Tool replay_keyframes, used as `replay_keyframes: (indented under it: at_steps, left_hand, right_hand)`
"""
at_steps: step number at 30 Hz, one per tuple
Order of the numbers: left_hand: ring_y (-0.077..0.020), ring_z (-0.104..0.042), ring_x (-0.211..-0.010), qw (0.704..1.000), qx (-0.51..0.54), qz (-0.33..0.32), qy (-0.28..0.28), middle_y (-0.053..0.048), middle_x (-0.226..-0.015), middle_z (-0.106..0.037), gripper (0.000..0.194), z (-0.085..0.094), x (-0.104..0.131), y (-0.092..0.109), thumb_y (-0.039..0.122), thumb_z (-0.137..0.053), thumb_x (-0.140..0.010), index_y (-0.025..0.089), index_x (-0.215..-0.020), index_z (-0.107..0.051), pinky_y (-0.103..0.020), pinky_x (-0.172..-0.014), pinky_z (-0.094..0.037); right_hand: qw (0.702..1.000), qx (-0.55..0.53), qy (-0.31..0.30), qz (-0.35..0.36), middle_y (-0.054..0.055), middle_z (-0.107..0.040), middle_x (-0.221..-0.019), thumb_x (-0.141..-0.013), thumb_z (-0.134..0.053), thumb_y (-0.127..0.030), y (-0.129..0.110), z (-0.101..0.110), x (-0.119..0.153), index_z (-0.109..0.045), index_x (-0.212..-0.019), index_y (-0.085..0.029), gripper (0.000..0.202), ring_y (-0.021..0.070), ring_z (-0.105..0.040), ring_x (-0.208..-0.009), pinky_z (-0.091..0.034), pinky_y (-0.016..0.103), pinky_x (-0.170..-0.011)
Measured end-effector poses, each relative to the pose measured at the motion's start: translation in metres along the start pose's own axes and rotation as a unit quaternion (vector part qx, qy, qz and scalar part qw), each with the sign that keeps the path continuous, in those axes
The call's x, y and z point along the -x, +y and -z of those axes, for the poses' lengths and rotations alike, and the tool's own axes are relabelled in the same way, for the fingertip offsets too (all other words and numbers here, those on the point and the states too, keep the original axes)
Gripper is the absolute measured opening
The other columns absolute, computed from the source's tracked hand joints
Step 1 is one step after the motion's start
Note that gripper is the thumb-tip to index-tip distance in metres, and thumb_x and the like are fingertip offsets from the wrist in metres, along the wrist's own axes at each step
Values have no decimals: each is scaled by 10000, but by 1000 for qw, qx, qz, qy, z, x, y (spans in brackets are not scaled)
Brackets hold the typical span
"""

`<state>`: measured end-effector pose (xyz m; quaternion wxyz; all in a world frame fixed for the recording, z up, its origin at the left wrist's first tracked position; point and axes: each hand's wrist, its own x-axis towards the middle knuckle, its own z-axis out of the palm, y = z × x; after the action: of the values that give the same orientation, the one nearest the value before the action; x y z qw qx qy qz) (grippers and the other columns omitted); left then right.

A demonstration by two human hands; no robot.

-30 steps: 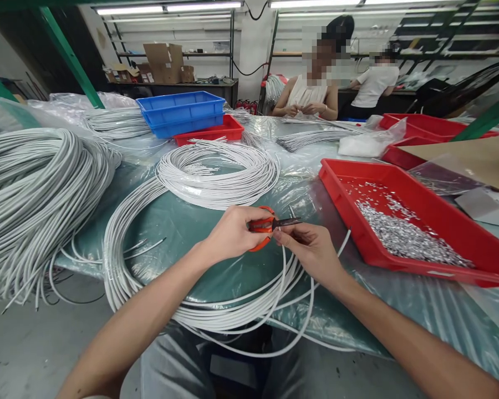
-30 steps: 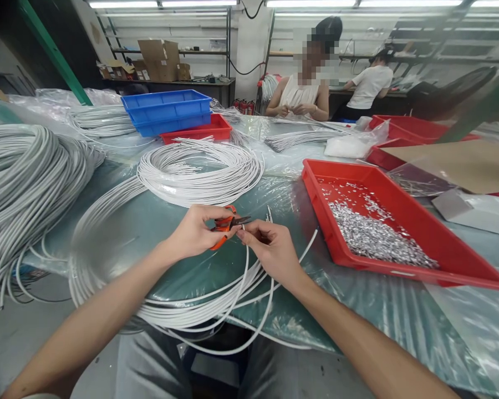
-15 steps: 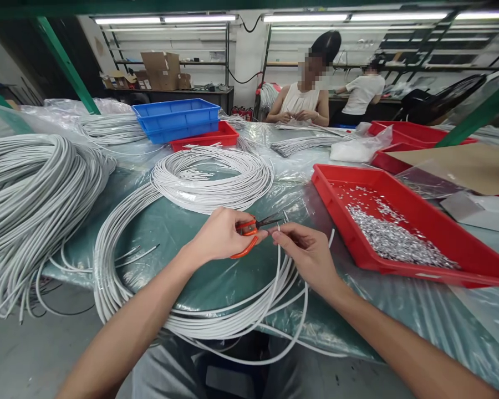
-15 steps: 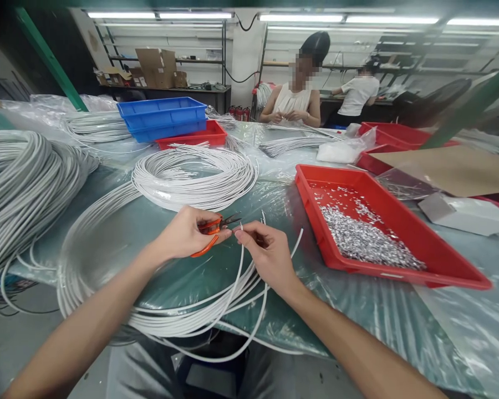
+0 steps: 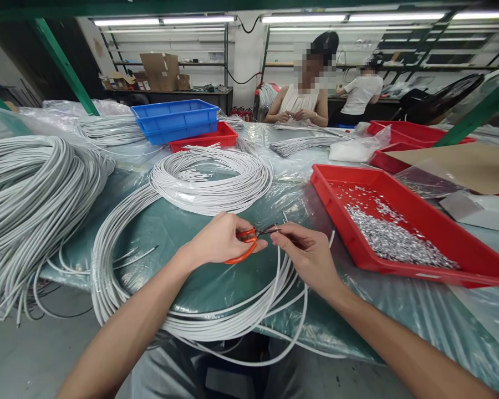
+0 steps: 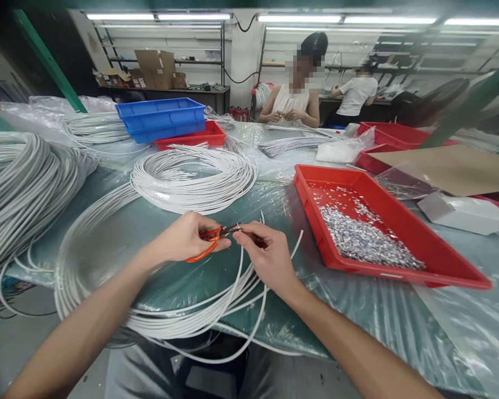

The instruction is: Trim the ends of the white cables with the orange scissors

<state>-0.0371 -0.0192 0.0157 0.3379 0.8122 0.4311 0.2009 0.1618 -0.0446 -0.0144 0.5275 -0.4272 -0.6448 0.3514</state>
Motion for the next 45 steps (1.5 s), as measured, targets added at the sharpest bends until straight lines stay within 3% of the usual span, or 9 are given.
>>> replay_keyframes:
  at_steps: [6,12,26,32,45]
  left_hand:
    - [-73,-192,-555,1000,-4,-12,6,47,-560,-257,483,0,1,0,489,-621,-785,169,-568,-332,-234,-482,-169]
    - [-65,-203,-534,999,29,-10,-28,49,-554,-267,478,2,1,-2,477,-639,-778,170,-566,-339,-231,-476,-163]
    - [-70,-188,-538,1000,13,-7,-15,44,-550,-264,507,1,0,-3,515,-637,-772,171,-547,-340,-247,-495,-154]
    - [-77,-163,-545,1000,-24,-5,-1,48,-523,-241,527,1,1,-3,507,-638,-775,172,-535,-309,-260,-499,-148]
    - [-72,-162,-529,1000,1,-8,-21,48,-509,-247,536,1,2,0,498,-644,-763,171,-522,-295,-261,-485,-139]
  right_hand:
    - [1000,22,-9,9,5,-594,-653,-820,-680,-257,-3,0,-1,-707,-708,-161,151,124,-476,-600,-366,261,-551]
    - [998,43,-6,40,1,-596,-637,-832,-677,-236,-1,0,0,-712,-692,-170,158,123,-462,-591,-351,264,-537]
    - [995,90,-7,48,29,-635,-678,-840,-677,-285,-3,2,1,-709,-700,-179,179,144,-496,-603,-372,286,-543]
    - [998,59,-6,6,9,-586,-616,-789,-709,-291,-1,2,-2,-692,-643,-166,193,125,-454,-564,-335,276,-519]
    - [997,-2,-38,-67,-43,-421,-531,-711,-772,-376,-5,4,-6,-544,-540,-174,349,88,-335,-523,-278,250,-487]
